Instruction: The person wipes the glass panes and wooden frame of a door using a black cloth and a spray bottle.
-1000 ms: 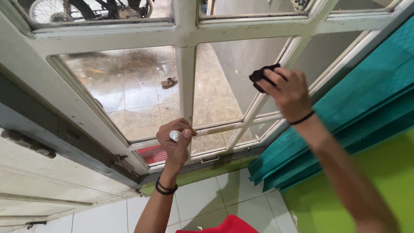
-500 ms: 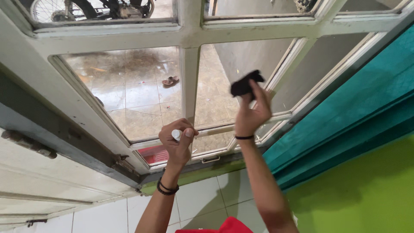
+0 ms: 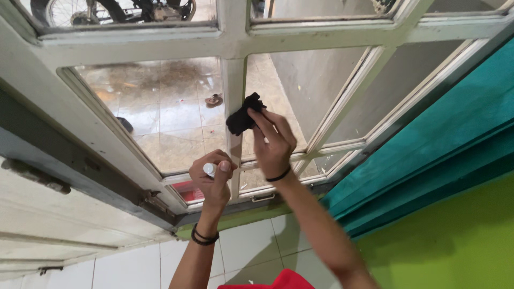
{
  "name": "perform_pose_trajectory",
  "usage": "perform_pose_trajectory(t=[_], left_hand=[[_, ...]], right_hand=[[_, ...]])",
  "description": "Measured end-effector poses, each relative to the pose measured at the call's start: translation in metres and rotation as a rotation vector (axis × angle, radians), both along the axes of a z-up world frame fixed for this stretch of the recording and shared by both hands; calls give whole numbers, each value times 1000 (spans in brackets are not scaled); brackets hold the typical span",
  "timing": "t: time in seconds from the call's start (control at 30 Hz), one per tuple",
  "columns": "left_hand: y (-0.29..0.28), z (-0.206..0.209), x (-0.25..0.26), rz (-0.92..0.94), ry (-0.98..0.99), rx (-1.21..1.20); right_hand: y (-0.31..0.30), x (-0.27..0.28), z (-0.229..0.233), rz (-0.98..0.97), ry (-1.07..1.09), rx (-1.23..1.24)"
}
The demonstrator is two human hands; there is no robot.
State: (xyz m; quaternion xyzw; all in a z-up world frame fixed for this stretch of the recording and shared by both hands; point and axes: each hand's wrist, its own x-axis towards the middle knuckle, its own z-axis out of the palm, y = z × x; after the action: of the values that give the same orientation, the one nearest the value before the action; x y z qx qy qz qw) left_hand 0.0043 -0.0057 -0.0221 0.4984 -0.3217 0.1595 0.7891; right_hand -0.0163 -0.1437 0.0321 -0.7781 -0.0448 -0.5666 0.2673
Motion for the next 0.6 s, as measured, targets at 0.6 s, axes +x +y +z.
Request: perform_pose_trajectory(t=[0.6], left_hand=[[-11,-3,-7,-34,0,18]], right_hand=[[-184,-67,57,-324,211,-1215]])
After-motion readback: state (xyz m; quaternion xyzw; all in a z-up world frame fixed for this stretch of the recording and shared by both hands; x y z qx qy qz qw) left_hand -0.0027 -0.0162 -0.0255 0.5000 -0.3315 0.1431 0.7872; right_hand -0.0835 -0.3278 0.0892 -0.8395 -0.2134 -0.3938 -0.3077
